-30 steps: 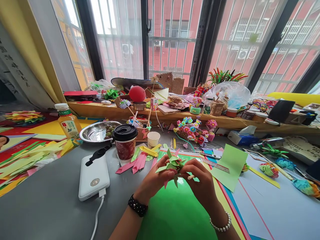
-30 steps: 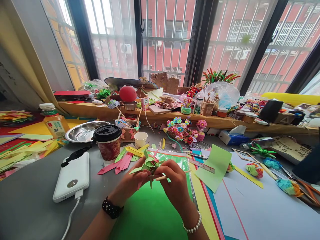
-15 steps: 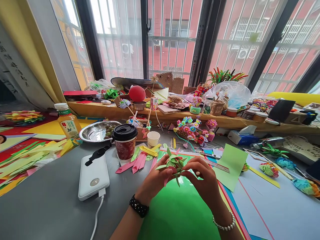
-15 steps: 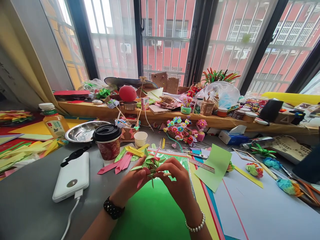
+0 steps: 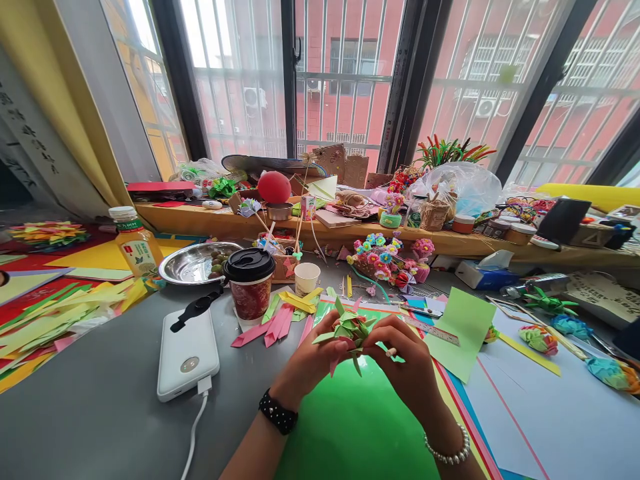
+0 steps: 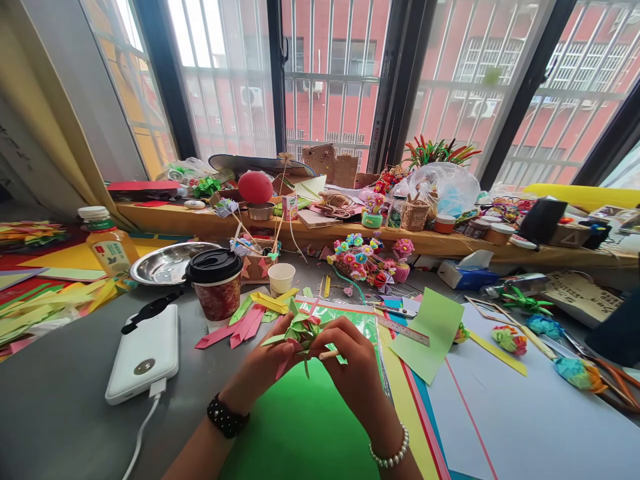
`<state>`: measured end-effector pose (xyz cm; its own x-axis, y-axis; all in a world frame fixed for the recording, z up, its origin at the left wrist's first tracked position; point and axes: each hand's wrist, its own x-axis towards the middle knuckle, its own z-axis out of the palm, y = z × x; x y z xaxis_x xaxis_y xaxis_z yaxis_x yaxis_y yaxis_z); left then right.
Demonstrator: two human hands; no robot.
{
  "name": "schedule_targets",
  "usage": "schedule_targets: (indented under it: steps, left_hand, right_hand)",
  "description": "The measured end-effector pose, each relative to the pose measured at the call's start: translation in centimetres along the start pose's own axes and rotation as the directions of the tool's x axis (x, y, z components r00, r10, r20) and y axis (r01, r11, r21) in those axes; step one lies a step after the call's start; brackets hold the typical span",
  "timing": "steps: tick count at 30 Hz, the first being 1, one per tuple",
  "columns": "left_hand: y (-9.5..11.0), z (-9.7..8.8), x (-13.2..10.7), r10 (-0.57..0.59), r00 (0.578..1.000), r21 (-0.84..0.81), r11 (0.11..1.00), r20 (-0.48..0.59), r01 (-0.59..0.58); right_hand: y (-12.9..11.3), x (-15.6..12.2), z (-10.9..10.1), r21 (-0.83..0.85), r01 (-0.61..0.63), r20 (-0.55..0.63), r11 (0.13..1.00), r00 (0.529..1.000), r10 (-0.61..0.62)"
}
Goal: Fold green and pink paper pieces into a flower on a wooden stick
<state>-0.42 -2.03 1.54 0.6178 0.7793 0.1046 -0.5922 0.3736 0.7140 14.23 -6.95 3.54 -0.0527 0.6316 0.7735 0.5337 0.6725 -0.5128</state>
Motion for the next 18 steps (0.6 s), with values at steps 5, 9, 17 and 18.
schedule_targets:
  steps: [5,9,17,18]
  left_hand:
    - [0.4,0.1,0.1,0.022,0.996,0.045,0.999,0.086,-0.026]
    - [0.2,0.0,0.0,0.048,0.996,0.03,0.998,0.077,-0.05]
    - [-0.2,-0.5,0.0,0.025,0.997,0.047,0.999,0.076,-0.029]
    - [-0.2,-0.6,0.0,0.029,0.997,0.06,0.998,0.073,-0.034]
  right_hand:
    - [-0.1,0.0,0.1,-0.007,0.011,-0.011,1.0,1.0,-0.011]
    - [0.4,-0.3,-0.2,-0.024,-0.042,-0.047,0.999,0.998,0.04]
    - [1.0,-0.2,-0.8,-0.109,-0.065,0.064,0.992,0.995,0.072]
    - [1.0,-0.1,-0.8,-0.094,-0.05,0.079,0.994,0.995,0.058]
